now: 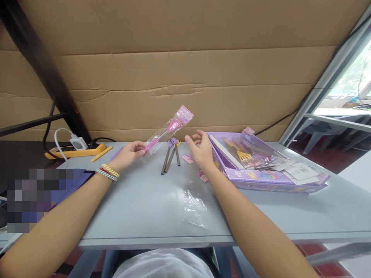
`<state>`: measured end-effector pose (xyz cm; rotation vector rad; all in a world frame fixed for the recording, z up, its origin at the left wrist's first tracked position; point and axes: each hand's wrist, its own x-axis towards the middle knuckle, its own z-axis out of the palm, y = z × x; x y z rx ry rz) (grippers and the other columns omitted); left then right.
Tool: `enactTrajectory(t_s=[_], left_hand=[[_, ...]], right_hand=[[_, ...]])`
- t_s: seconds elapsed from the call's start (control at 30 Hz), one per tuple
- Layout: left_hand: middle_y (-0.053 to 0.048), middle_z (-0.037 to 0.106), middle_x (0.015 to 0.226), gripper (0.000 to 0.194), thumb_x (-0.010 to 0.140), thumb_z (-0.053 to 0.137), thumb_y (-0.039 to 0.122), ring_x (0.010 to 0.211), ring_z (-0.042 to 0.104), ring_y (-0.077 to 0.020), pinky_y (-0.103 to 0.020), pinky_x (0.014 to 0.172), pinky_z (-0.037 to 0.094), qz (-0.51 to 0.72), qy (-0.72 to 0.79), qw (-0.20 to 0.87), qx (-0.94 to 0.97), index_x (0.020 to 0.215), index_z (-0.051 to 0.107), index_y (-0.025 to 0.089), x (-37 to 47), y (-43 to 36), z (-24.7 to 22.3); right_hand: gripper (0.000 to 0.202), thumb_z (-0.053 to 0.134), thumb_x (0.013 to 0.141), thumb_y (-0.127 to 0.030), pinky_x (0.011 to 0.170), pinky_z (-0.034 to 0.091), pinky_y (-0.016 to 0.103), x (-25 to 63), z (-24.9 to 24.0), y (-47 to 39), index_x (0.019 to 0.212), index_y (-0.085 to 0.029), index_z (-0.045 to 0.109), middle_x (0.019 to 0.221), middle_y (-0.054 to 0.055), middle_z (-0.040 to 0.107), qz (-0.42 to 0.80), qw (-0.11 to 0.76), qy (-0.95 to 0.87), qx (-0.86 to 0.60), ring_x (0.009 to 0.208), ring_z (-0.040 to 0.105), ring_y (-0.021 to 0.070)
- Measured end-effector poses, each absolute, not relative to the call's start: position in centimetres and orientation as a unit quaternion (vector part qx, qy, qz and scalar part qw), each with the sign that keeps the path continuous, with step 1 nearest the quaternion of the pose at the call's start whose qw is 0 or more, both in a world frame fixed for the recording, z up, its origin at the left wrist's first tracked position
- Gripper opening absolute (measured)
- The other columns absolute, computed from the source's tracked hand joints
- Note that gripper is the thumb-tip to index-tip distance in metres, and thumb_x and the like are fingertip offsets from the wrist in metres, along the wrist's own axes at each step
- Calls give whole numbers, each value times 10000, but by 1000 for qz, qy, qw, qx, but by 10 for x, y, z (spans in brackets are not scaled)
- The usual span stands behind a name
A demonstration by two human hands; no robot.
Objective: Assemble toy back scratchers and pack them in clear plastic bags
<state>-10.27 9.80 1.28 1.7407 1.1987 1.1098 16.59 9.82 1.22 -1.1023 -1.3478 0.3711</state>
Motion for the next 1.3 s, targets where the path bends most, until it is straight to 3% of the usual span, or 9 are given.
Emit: enactTrajectory(t_s=[0.1,0.23,0.43,0.63,0.8,1.03,1.13,1.23,1.3], left_hand=[[-29,638,798,317,613,682,268,727,584,-149,-311,720,451,479,436,449,615,884,570,149,-86,88,14],[-23,625,821,314,622,715,278,704,579,-126,-299,709,453,501,362,520,589,868,564,153,-63,70,17],[-3,602,829,309,654,742,306,790,585,-125,-278,756,454,493,287,563,598,844,543,165,-45,55,14],[-20,630,825,288,688,726,315,740,578,-123,-272,704,443,428,315,569,628,881,593,148,-47,57,13],[-38,659,757,280,678,739,296,676,608,-143,-325,712,464,364,341,573,650,845,583,135,-56,57,20],[-23,646,687,248,708,711,290,680,615,-150,-317,693,457,344,329,558,680,796,520,159,-57,58,17],[-11,627,655,215,724,681,293,641,594,-135,-310,683,457,353,338,545,681,787,525,160,-55,57,19],[-7,613,651,208,698,687,268,609,578,-127,-305,666,461,368,360,548,659,792,544,150,-55,56,22],[-7,609,651,199,687,686,253,603,573,-126,-294,646,457,370,375,546,652,795,559,144,-56,56,24]], right_hand=[[400,635,714,-413,629,453,313,160,11,87,1017,-187,505,936,71,633,115,540,-697,-458,726,566,161],[285,608,763,-381,595,442,290,143,9,70,938,-205,469,906,59,651,171,421,-807,-378,697,589,150],[446,646,760,-391,599,466,293,127,8,55,1064,-215,371,800,23,682,291,456,-763,-353,687,632,166],[445,676,723,-281,587,473,305,129,14,51,1080,-193,425,669,-3,659,271,469,-758,-363,597,625,175],[476,634,750,-267,604,469,311,129,12,51,1160,-191,404,703,2,674,281,425,-779,-364,636,639,184],[496,635,753,-325,544,417,271,133,12,54,1172,-186,407,594,-61,579,276,396,-794,-370,542,544,137],[528,651,741,-407,553,429,280,134,11,57,1154,-187,405,638,-41,580,217,442,-777,-392,562,544,143],[480,657,731,-411,586,444,306,137,13,58,1098,-193,436,800,38,623,58,521,-746,-411,667,570,173],[381,657,733,-384,657,451,343,140,18,56,1026,-201,496,883,80,631,-57,526,-767,-363,769,578,204]])
